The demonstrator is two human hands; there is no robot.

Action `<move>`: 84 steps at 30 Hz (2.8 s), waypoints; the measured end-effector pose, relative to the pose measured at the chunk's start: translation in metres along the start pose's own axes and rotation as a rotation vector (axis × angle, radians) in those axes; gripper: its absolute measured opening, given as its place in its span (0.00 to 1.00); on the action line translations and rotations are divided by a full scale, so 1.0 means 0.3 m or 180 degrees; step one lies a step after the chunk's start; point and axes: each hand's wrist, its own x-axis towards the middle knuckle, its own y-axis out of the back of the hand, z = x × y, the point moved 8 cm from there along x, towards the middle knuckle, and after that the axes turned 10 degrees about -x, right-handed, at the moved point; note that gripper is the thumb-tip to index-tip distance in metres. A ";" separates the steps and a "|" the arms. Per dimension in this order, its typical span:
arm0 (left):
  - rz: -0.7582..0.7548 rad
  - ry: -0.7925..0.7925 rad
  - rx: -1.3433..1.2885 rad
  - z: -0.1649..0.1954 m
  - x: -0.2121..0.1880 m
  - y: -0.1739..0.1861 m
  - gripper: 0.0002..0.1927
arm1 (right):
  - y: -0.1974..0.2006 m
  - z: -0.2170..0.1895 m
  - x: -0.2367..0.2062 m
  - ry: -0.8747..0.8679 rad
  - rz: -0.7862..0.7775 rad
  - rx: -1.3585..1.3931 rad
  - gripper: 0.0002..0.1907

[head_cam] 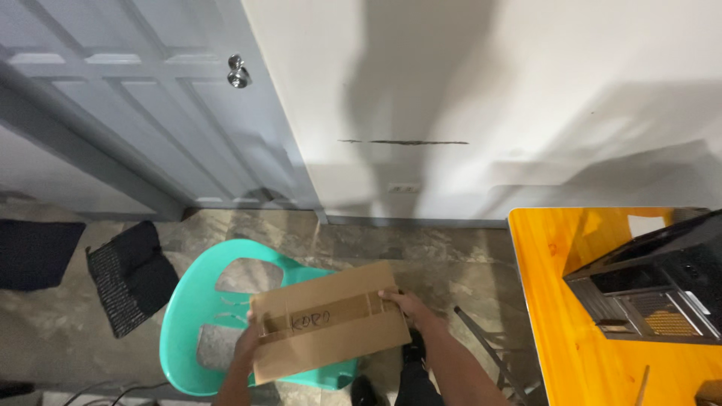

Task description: The person removes the side panel of a computer case using a screwdriver, places the panel in a box, and then installs a power supply unit into the case. They secure the power supply with screws and organize the cables inside the case.

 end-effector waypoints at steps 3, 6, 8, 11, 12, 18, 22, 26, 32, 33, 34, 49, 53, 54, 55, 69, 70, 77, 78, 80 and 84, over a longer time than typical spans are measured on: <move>-0.0593 0.0755 -0.0570 -0.067 -0.016 -0.025 0.59 | 0.019 0.029 -0.021 -0.0059 0.0007 0.0046 0.46; -0.0652 0.0969 -0.0929 -0.089 -0.015 -0.049 0.57 | 0.032 0.031 -0.037 -0.0047 -0.0083 0.0252 0.47; -0.0798 0.1246 -0.1405 -0.105 -0.015 -0.102 0.56 | 0.034 0.017 -0.043 0.0136 -0.0155 0.0181 0.47; -0.0847 0.1043 -0.1458 -0.087 -0.004 -0.131 0.55 | 0.052 0.046 -0.038 -0.0187 0.0088 0.0146 0.49; -0.0890 0.0958 -0.1460 -0.080 -0.003 -0.139 0.54 | 0.049 0.045 -0.036 -0.0147 0.0058 0.0038 0.49; -0.0924 0.0895 -0.1219 -0.002 0.020 -0.176 0.56 | 0.083 0.021 -0.051 -0.0150 0.0233 -0.0028 0.48; -0.1652 0.0412 -0.1370 0.214 0.035 -0.353 0.56 | 0.204 -0.067 -0.122 -0.0162 0.0321 0.0490 0.46; -0.2303 -0.0110 -0.1154 0.456 0.002 -0.622 0.52 | 0.460 -0.242 -0.180 0.0405 0.0640 0.0409 0.49; -0.2233 -0.1908 0.0092 0.679 -0.074 -0.891 0.46 | 0.846 -0.370 -0.242 0.0861 0.1864 -0.0935 0.51; -0.2043 -0.1957 0.0167 0.679 -0.060 -0.922 0.43 | 0.882 -0.375 -0.241 0.0670 0.2012 -0.1187 0.51; -0.1833 -0.1995 0.0236 0.668 -0.042 -0.954 0.40 | 0.915 -0.381 -0.236 0.0475 0.2141 -0.1446 0.51; -0.0542 -0.1697 0.0286 0.248 0.268 -1.107 0.39 | 1.176 -0.413 0.131 0.0792 0.2212 -0.2208 0.42; -0.0861 -0.1504 -0.0078 0.160 0.319 -1.156 0.43 | 1.201 -0.376 0.269 0.0363 0.2080 -0.2471 0.37; -0.0987 -0.1465 -0.0143 0.131 0.323 -1.170 0.41 | 1.210 -0.361 0.303 0.0158 0.2033 -0.2539 0.35; -0.1114 -0.1434 -0.0215 0.107 0.330 -1.187 0.40 | 1.214 -0.346 0.339 -0.0039 0.1991 -0.2609 0.34; -0.1175 -0.1271 0.0358 -0.276 0.612 -1.564 0.53 | 1.263 0.017 0.740 -0.1017 0.2364 -0.2426 0.51; -0.1201 -0.1330 0.0257 -0.294 0.626 -1.593 0.54 | 1.282 0.060 0.747 -0.1035 0.2488 -0.2103 0.53; -0.2077 -0.1903 0.0021 -0.293 0.589 -1.914 0.55 | 1.337 0.188 0.863 -0.0792 0.2049 -0.2763 0.46; -0.2091 -0.1787 0.0315 -0.295 0.581 -1.994 0.57 | 1.325 0.155 0.881 -0.0463 0.2025 -0.2842 0.44; -0.2041 -0.1545 0.0998 -0.312 0.583 -2.082 0.60 | 1.265 0.089 0.906 0.0117 0.1880 -0.2964 0.41; -0.2758 -0.2153 0.1144 -0.291 0.414 -2.298 0.50 | 1.176 -0.060 0.802 0.0697 0.1929 -0.2828 0.44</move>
